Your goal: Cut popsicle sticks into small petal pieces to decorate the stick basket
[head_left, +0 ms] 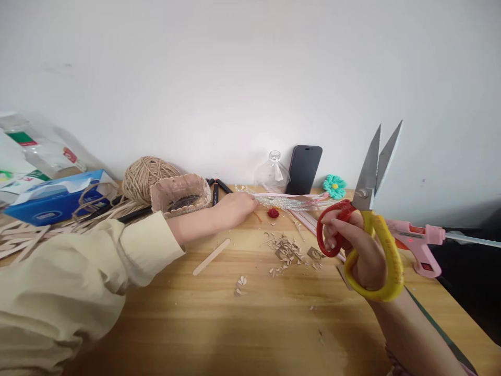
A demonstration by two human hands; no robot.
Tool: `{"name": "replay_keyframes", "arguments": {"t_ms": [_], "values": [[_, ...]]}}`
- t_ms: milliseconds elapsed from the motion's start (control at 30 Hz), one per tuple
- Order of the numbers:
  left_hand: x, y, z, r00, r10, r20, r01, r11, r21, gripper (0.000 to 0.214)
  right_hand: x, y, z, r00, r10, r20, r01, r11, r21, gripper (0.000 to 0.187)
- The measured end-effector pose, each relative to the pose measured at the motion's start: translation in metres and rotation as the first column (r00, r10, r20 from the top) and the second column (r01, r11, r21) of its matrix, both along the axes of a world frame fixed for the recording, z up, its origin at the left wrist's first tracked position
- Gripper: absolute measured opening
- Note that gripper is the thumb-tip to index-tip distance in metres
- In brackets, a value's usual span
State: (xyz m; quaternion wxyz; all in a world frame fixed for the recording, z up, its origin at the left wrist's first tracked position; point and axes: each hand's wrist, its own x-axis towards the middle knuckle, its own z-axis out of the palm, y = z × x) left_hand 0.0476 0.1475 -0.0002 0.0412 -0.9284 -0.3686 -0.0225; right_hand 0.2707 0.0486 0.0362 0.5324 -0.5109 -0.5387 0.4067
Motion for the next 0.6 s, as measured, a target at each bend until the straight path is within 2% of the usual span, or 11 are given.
{"name": "replay_keyframes", "arguments": {"t_ms": [100, 267, 433, 600], "values": [[-0.005, 0.0, 0.005, 0.999, 0.011, 0.036, -0.011, 1.0, -0.009, 0.03, -0.001, 0.0, 0.0, 1.0, 0.0, 0.0, 0.0, 1.0, -0.012, 0.018], [-0.006, 0.0, 0.009, 0.999, 0.047, 0.023, -0.046, 0.998, -0.035, 0.025, -0.003, -0.001, 0.002, 1.0, -0.015, -0.02, 0.015, 1.0, -0.008, 0.019], [0.001, -0.001, 0.01, 0.996, 0.092, -0.018, -0.093, 0.995, -0.044, 0.021, -0.003, -0.001, 0.002, 0.999, 0.008, -0.037, -0.01, 0.999, -0.047, 0.02], [0.011, -0.004, 0.015, 0.993, 0.112, -0.026, -0.114, 0.991, -0.075, 0.015, -0.002, -0.002, 0.001, 0.999, 0.005, -0.033, -0.006, 1.0, -0.027, 0.019]]}}
